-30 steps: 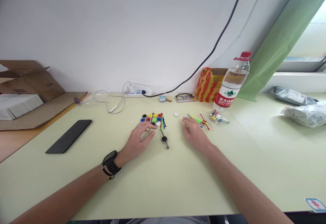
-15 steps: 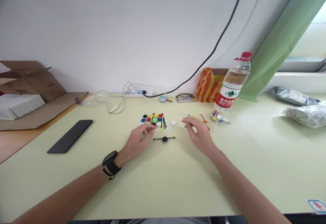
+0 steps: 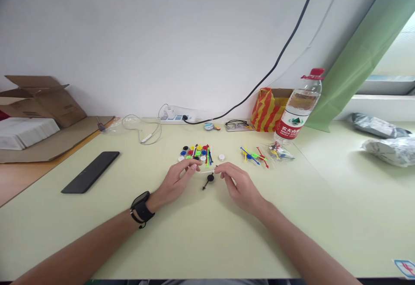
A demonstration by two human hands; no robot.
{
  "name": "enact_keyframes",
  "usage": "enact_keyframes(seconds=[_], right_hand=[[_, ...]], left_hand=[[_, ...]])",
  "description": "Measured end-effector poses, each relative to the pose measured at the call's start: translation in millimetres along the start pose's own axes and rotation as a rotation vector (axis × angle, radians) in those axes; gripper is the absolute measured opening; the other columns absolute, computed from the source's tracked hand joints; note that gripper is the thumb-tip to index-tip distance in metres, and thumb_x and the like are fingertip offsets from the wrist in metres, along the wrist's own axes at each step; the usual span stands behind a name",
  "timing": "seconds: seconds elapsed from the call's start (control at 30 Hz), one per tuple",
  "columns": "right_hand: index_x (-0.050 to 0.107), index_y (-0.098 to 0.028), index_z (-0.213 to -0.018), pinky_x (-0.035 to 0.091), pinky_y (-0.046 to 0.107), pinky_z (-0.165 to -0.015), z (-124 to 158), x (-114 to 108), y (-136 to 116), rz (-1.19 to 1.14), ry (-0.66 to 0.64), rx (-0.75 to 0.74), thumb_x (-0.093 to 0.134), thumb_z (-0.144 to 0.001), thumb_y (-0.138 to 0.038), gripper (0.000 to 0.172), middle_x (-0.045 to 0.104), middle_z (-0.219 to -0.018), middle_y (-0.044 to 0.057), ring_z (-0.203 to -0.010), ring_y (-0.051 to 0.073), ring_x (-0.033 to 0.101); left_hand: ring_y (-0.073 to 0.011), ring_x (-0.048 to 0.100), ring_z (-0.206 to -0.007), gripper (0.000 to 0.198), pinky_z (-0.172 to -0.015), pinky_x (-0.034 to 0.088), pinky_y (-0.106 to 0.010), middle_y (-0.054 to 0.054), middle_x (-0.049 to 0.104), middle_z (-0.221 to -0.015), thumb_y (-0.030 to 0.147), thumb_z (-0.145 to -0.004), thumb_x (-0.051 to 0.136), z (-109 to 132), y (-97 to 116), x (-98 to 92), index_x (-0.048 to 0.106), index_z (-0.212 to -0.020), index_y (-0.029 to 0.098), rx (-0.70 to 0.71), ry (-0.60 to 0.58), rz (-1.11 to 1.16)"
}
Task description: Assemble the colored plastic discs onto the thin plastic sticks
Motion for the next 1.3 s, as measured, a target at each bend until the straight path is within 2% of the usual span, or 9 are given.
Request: enact_keyframes(seconds=[0.2,0.4,0.5,0.63,0.73,0.87,1.1,1.23,1.3], right_hand=[[0.056,-0.027,-0.127,0.058,0.036,-0.086,1.8,4.5,-0.9,-0.005,0.054,0.083,0.045,-0.106,-0.026,0.024,0.07,-0.108,0.009,-0.092,0.02,0.07],[0.052,-0.025,-0.131,0.059,0.041,-0.082,1.2,-7.6,7.1,0.077,0.237,0.114,0.053,-0.101,-0.03,0.03,0.067,-0.113,0.012,-0.095,0.024,0.067],[0.062,-0.027,-0.121,0.057,0.046,-0.093,-1.3,-4.2,0.9,0.156,0.136,0.024,0.054,-0.101,-0.028,0.022,0.069,-0.115,0.012,-0.108,0.028,0.065],[0.066,-0.027,-0.128,0.051,0.052,-0.106,-0.7,11.7,-11.2,0.194,-0.103,-0.106,0.055,-0.1,-0.025,0.03,0.069,-0.128,0.011,-0.124,0.03,0.06],[0.068,-0.026,-0.128,0.049,0.054,-0.109,1.9,20.8,-13.4,0.248,-0.228,-0.128,0.056,-0.099,-0.026,0.031,0.069,-0.132,0.01,-0.131,0.031,0.057],[0.072,-0.025,-0.118,0.051,0.053,-0.106,2.0,19.7,-9.6,0.295,-0.266,-0.112,0.056,-0.099,-0.023,0.026,0.073,-0.126,0.009,-0.126,0.031,0.059],[0.076,-0.024,-0.095,0.056,0.051,-0.092,0.4,-11.4,23.7,0.432,-0.147,-0.017,0.053,-0.1,-0.027,0.025,0.077,-0.103,0.011,-0.104,0.03,0.067],[0.075,-0.023,-0.098,0.047,0.061,-0.106,2.4,-37.1,46.8,0.617,0.067,0.081,0.054,-0.098,-0.028,0.022,0.075,-0.105,0.012,-0.11,0.034,0.064],[0.073,-0.023,-0.11,0.046,0.059,-0.11,2.1,-38.6,48.1,0.592,0.093,0.07,0.052,-0.098,-0.027,0.024,0.074,-0.112,0.012,-0.115,0.033,0.063]], left_hand=[[-0.0189,0.065,-0.088,0.022,-0.085,0.05,-0.032,-0.003,0.073,-0.093,0.037,-0.104,0.055,1.1,6.5,6.0,0.072,-0.1,0.022,0.122,-0.06,-0.029],[-0.0171,0.062,-0.078,0.027,-0.077,0.048,-0.03,-0.002,0.071,-0.085,0.039,-0.105,0.052,-0.2,2.1,-4.9,0.071,-0.098,0.021,0.029,0.069,-0.001],[-0.0166,0.061,-0.076,0.028,-0.075,0.047,-0.029,-0.001,0.071,-0.085,0.039,-0.105,0.05,-0.1,-0.1,-7.5,0.07,-0.098,0.021,-0.004,0.1,0.008],[-0.0168,0.061,-0.076,0.028,-0.077,0.048,-0.03,-0.001,0.071,-0.086,0.039,-0.105,0.05,0.7,-0.8,-6.9,0.07,-0.099,0.021,-0.008,0.099,0.001],[-0.0166,0.062,-0.077,0.028,-0.077,0.048,-0.029,-0.001,0.071,-0.086,0.039,-0.105,0.05,1.0,-0.5,-6.2,0.07,-0.1,0.021,-0.007,0.095,0.001],[-0.0158,0.06,-0.076,0.027,-0.076,0.047,-0.029,0.0,0.071,-0.085,0.038,-0.105,0.05,1.1,-0.6,-6.2,0.071,-0.101,0.021,-0.008,0.096,0.002],[-0.0175,0.06,-0.077,0.027,-0.072,0.047,-0.03,-0.003,0.071,-0.087,0.037,-0.104,0.053,0.8,0.6,-6.7,0.075,-0.104,0.022,0.018,0.1,-0.029],[-0.017,0.06,-0.076,0.025,-0.07,0.047,-0.03,-0.002,0.07,-0.085,0.036,-0.103,0.055,0.7,0.8,-4.9,0.077,-0.11,0.025,0.044,0.098,-0.035],[-0.0168,0.061,-0.076,0.024,-0.072,0.048,-0.03,-0.002,0.071,-0.086,0.035,-0.102,0.057,0.4,-0.9,-4.0,0.077,-0.111,0.026,0.046,0.109,-0.04]])
Point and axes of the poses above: each hand's wrist, its own z-axis away from the middle knuckle, its own x-axis out of the palm, y = z × x, the point moved 5 cm from there along -z, towards the middle knuckle
